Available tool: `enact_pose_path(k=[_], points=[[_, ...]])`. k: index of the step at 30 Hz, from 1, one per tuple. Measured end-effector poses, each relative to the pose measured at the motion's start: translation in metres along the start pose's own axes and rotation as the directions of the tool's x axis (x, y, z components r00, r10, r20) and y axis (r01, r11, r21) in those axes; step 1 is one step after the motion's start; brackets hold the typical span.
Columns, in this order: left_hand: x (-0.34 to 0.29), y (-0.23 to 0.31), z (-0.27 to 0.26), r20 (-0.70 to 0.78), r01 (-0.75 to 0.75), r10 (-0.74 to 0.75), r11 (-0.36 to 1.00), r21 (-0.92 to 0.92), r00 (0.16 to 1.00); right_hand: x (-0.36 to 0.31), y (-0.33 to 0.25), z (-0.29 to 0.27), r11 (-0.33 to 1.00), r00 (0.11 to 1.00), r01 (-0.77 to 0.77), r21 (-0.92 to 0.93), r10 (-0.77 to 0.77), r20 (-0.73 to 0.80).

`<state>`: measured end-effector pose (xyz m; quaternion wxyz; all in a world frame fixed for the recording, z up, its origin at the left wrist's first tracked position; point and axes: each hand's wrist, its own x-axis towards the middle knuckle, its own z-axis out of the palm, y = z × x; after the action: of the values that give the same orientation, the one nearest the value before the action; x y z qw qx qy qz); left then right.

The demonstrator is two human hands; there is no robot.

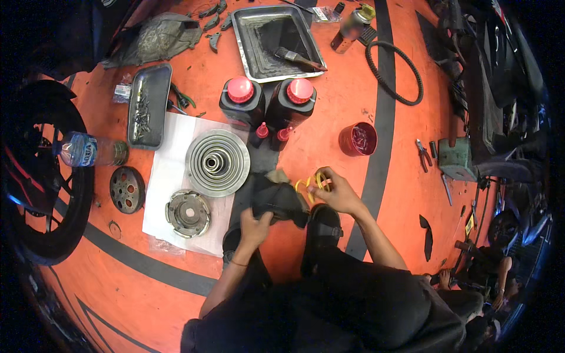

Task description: The person applies grease to the internal components of a motorcycle clutch assembly by hand, wipes the surfaces with a cloth, and prepares to reassemble it with a spring and drive belt.

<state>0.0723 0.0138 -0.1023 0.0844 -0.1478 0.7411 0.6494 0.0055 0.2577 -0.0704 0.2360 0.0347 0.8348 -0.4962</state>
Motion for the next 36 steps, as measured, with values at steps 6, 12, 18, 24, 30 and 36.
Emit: enact_pose_path(k=[6,12,18,24,30,36], points=[[-0.01,0.025,-0.068,0.046,0.267,-0.306,0.735,-0.624,0.951,-0.016,0.023,-0.023,0.933,0.96,0.044,0.357,0.059,-0.273],[-0.014,0.001,-0.099,0.2,0.194,-0.074,0.703,-0.684,0.977,-0.032,0.016,-0.035,0.861,0.967,0.112,0.495,0.021,-0.255],[0.013,0.024,-0.091,0.011,0.061,-0.336,0.139,-0.988,0.942,-0.029,-0.02,-0.028,0.71,0.978,0.179,0.681,-0.053,-0.202],[0.002,-0.002,-0.119,0.074,-0.092,0.278,0.541,-0.836,0.958,-0.022,-0.049,-0.031,0.677,0.965,0.259,0.689,-0.145,-0.22],[-0.003,0.034,-0.146,-0.083,-0.2,0.22,0.589,-0.783,0.972,-0.016,-0.073,-0.027,0.642,0.952,0.305,0.703,-0.219,-0.213],[0.033,0.077,-0.061,0.011,0.02,-0.03,0.33,-0.944,0.999,-0.008,-0.104,-0.004,0.676,0.918,0.391,0.625,-0.338,-0.209]])
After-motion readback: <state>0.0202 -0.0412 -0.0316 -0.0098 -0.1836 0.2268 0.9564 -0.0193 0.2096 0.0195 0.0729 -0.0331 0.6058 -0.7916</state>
